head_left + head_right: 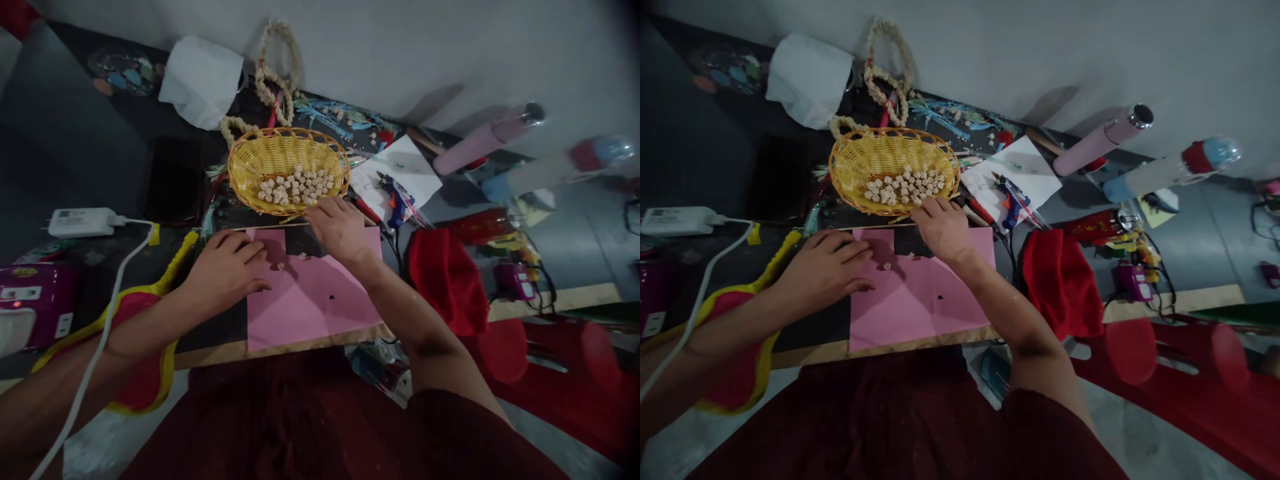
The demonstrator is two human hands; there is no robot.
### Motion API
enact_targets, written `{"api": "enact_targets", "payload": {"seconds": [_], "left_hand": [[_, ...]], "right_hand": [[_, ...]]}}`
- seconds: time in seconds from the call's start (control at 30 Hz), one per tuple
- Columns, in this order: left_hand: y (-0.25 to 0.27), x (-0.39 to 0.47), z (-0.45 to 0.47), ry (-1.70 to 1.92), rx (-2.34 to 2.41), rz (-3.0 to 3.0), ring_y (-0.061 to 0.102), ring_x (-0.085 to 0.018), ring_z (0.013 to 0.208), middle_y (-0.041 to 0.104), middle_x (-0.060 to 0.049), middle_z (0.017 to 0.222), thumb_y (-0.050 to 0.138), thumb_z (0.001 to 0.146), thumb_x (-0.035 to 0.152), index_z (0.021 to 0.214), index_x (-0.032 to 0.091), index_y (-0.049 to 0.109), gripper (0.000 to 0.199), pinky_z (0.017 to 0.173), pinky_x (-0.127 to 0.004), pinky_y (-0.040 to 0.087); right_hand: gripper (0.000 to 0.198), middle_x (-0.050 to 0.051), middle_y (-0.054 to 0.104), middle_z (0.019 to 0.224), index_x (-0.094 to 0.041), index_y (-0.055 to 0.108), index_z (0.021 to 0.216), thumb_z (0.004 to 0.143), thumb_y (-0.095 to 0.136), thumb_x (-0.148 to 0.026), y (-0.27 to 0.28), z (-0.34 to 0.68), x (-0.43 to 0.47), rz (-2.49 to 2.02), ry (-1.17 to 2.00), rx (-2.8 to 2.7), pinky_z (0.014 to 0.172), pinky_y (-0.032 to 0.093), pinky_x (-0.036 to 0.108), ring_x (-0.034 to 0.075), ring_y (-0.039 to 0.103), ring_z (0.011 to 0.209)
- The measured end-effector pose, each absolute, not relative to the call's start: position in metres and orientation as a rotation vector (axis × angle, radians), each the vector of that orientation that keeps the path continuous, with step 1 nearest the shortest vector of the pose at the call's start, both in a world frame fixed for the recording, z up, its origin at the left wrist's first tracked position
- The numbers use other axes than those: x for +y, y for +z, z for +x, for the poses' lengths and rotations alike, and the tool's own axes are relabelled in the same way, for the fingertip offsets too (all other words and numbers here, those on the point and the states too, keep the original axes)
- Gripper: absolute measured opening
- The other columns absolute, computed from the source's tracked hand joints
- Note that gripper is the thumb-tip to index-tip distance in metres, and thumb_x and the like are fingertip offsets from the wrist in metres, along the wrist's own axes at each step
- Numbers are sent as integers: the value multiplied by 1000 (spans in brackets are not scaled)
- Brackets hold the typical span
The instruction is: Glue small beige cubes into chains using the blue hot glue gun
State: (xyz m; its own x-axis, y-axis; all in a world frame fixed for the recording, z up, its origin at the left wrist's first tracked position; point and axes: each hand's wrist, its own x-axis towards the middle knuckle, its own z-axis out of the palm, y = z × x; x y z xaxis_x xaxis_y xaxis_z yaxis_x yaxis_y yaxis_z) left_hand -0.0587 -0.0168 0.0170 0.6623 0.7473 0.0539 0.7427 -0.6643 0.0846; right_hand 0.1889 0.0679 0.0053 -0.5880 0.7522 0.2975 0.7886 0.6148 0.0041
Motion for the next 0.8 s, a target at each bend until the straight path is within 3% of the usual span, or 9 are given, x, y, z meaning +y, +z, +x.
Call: {"api": "enact_targets", "payload": {"seconds": [0.1,0.3,0.47,0.67,0.8], "left_hand": [[18,-17,-59,174,1260,2769,55,-31,109,67,-10,120,63,87,42,113,19,65,34,95,-49,42],[18,-16,-60,193,1248,2750,56,-31,112,67,-11,119,62,88,35,112,20,66,28,96,-50,44],[20,-17,-67,181,1262,2807,56,-27,114,65,-8,123,47,91,16,116,19,64,31,97,-48,45],[16,-21,-71,240,1380,2767,59,-27,102,63,-15,116,41,86,5,123,13,60,42,85,-42,51],[14,-31,-62,203,1225,2798,59,-27,96,65,-13,109,44,87,6,114,13,64,35,80,-40,51]], "right_hand": [[23,6,66,91,-21,68,92,98,47,-27,4,183,79,-1248,-253,-2597,72,39,32,20,56,87],[23,10,65,99,-20,68,95,98,46,-27,7,164,100,-1354,-112,-2624,75,39,35,23,57,93],[25,12,66,103,-19,66,107,98,46,-31,12,165,97,-1349,-25,-2590,80,41,35,24,58,96],[34,7,68,79,-17,65,94,100,38,-36,19,209,60,-1458,80,-2450,69,43,32,19,61,72],[26,12,68,108,-17,63,111,97,41,-21,17,226,30,-1387,111,-2406,84,47,37,23,61,99]]}}
